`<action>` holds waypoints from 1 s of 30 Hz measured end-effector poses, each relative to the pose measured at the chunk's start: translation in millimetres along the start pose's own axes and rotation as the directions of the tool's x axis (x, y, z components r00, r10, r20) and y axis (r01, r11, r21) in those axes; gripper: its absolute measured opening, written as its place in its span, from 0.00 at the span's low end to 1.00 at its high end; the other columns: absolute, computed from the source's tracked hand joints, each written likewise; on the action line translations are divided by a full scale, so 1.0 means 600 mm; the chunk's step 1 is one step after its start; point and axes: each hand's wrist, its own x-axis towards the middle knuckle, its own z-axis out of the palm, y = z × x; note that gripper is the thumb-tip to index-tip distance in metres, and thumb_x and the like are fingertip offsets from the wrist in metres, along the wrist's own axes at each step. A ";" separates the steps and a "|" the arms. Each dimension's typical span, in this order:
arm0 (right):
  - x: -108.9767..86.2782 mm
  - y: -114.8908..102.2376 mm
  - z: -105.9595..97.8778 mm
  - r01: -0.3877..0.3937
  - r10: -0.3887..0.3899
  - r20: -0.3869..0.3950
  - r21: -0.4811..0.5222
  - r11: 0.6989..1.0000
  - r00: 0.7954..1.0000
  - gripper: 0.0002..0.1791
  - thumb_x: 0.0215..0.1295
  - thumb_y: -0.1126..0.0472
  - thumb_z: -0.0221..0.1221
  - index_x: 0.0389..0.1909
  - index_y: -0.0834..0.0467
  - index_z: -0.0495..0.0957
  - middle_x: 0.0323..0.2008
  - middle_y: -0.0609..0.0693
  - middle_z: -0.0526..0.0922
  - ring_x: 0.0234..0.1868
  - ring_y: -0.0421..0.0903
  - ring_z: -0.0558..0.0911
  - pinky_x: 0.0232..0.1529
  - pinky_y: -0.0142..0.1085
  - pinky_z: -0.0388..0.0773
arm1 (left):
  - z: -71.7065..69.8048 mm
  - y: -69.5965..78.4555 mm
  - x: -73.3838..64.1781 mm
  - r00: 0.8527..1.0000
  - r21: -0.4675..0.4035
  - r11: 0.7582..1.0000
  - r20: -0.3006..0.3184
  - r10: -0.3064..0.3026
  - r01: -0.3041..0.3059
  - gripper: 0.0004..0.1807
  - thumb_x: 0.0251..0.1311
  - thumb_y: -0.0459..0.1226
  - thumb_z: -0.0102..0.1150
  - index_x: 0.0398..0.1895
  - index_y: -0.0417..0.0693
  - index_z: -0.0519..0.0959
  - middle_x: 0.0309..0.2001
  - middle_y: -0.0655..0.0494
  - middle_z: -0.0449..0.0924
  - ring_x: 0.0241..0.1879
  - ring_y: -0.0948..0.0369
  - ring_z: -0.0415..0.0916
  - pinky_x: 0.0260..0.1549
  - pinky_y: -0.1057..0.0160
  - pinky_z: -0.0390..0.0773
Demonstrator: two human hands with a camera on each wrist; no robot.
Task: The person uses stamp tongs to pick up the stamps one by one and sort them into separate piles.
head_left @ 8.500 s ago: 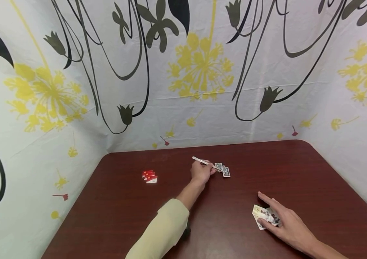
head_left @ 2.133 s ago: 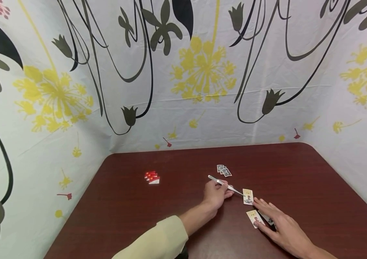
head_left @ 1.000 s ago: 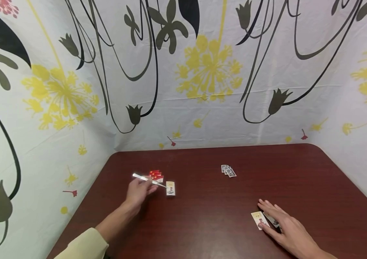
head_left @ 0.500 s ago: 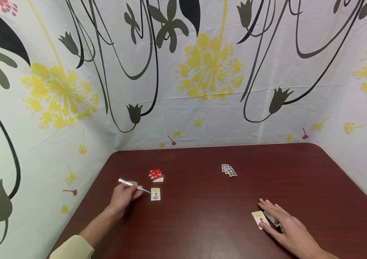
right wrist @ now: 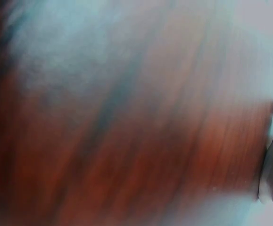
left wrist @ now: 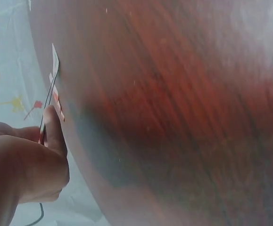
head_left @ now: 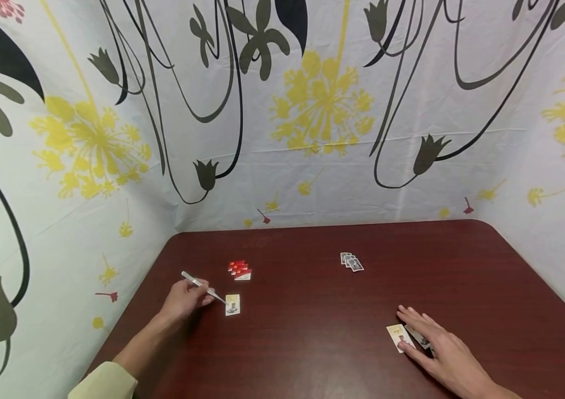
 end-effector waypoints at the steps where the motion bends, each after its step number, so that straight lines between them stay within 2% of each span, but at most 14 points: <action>1: -0.001 0.000 0.001 0.006 -0.006 -0.008 0.000 1.000 1.000 0.34 0.66 0.44 0.73 0.70 0.50 0.80 0.71 0.47 0.79 0.74 0.30 0.66 0.56 0.36 0.82 | -0.003 0.001 0.001 1.000 0.024 1.000 0.010 0.009 -0.009 0.14 0.79 0.29 0.53 0.55 0.20 0.74 0.37 0.42 0.87 0.31 0.64 0.85 0.32 0.71 0.89; 4: -0.002 0.000 0.002 0.021 -0.021 -0.026 0.012 1.000 0.999 0.33 0.65 0.45 0.74 0.70 0.50 0.80 0.70 0.47 0.79 0.74 0.27 0.64 0.56 0.19 0.68 | -0.013 0.004 0.003 0.999 0.092 0.995 0.038 0.030 -0.033 0.13 0.79 0.29 0.53 0.53 0.21 0.75 0.37 0.42 0.88 0.30 0.63 0.85 0.32 0.70 0.88; 6: -0.003 0.001 0.003 0.029 -0.028 -0.032 0.023 0.999 0.999 0.33 0.65 0.46 0.74 0.69 0.50 0.80 0.70 0.47 0.79 0.74 0.26 0.63 0.56 0.14 0.62 | -0.020 0.006 0.004 0.998 0.125 0.991 0.055 0.037 -0.044 0.12 0.78 0.28 0.53 0.52 0.21 0.75 0.36 0.42 0.88 0.30 0.63 0.85 0.32 0.70 0.88; 14: 0.000 0.000 0.001 0.042 -0.041 -0.044 0.027 0.999 0.998 0.33 0.65 0.47 0.75 0.69 0.51 0.80 0.70 0.48 0.80 0.75 0.26 0.63 0.57 0.15 0.63 | -0.041 0.014 0.006 0.992 0.245 0.965 0.097 0.075 -0.097 0.12 0.79 0.28 0.52 0.52 0.22 0.76 0.36 0.44 0.87 0.31 0.61 0.85 0.30 0.69 0.86; 20: -0.001 0.000 0.002 0.046 -0.044 -0.046 0.035 0.998 0.998 0.33 0.65 0.47 0.75 0.69 0.51 0.80 0.70 0.48 0.80 0.75 0.26 0.64 0.57 0.12 0.60 | -0.048 0.016 0.008 0.991 0.297 0.948 0.098 0.091 -0.116 0.10 0.79 0.28 0.52 0.51 0.25 0.78 0.34 0.47 0.87 0.31 0.60 0.84 0.30 0.70 0.84; 25: -0.001 -0.002 0.003 0.050 -0.048 -0.051 0.039 0.998 0.998 0.33 0.64 0.48 0.75 0.69 0.51 0.81 0.69 0.48 0.80 0.75 0.28 0.65 0.58 0.10 0.58 | -0.050 0.020 0.008 0.989 0.319 0.937 0.085 0.119 -0.141 0.10 0.78 0.29 0.54 0.52 0.26 0.78 0.36 0.46 0.88 0.31 0.61 0.84 0.30 0.71 0.84; 30: -0.001 -0.002 0.003 0.050 -0.048 -0.051 0.041 0.998 0.998 0.33 0.65 0.48 0.75 0.69 0.51 0.80 0.69 0.48 0.80 0.74 0.27 0.64 0.58 0.10 0.58 | -0.050 0.023 0.008 0.987 0.306 0.939 0.084 0.140 -0.159 0.10 0.78 0.28 0.54 0.52 0.25 0.76 0.38 0.43 0.88 0.32 0.60 0.85 0.31 0.69 0.88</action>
